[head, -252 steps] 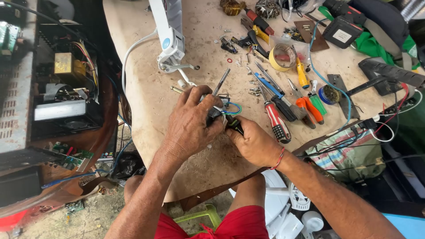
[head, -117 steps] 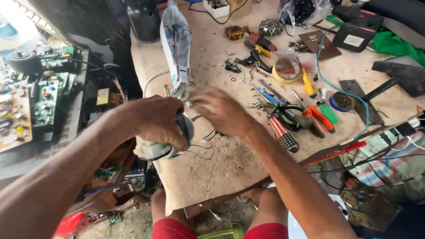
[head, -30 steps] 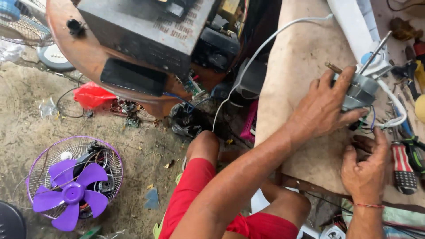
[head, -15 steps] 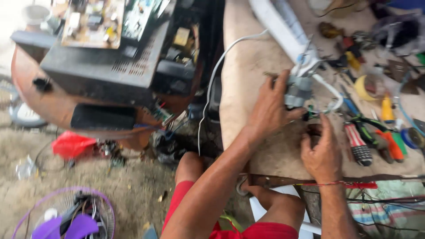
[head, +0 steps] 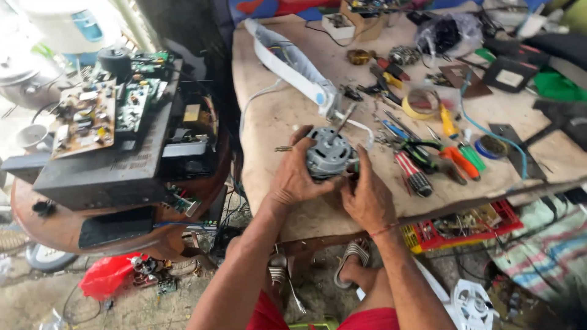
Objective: Disassembling a fan motor assembly using a screwdriver and pliers on a workbench.
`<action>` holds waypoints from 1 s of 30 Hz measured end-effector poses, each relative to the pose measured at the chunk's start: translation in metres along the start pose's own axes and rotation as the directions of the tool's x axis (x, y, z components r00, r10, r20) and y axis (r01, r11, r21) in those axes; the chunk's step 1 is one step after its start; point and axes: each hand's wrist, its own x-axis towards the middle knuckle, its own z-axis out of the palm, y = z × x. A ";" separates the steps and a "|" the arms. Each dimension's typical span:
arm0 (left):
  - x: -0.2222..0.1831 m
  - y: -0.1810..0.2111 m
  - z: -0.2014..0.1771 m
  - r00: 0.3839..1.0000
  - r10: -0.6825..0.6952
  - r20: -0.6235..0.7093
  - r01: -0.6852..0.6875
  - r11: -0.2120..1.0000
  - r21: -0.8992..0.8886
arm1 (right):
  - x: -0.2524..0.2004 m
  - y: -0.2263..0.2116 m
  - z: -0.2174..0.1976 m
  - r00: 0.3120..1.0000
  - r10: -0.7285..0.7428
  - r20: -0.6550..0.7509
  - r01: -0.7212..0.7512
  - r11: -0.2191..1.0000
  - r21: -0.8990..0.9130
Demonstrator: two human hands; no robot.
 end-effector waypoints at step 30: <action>0.005 0.020 -0.011 0.953 -0.301 -0.026 0.285 0.870 0.402 | 0.013 -0.009 -0.051 0.925 0.266 0.270 -0.361 0.833 0.418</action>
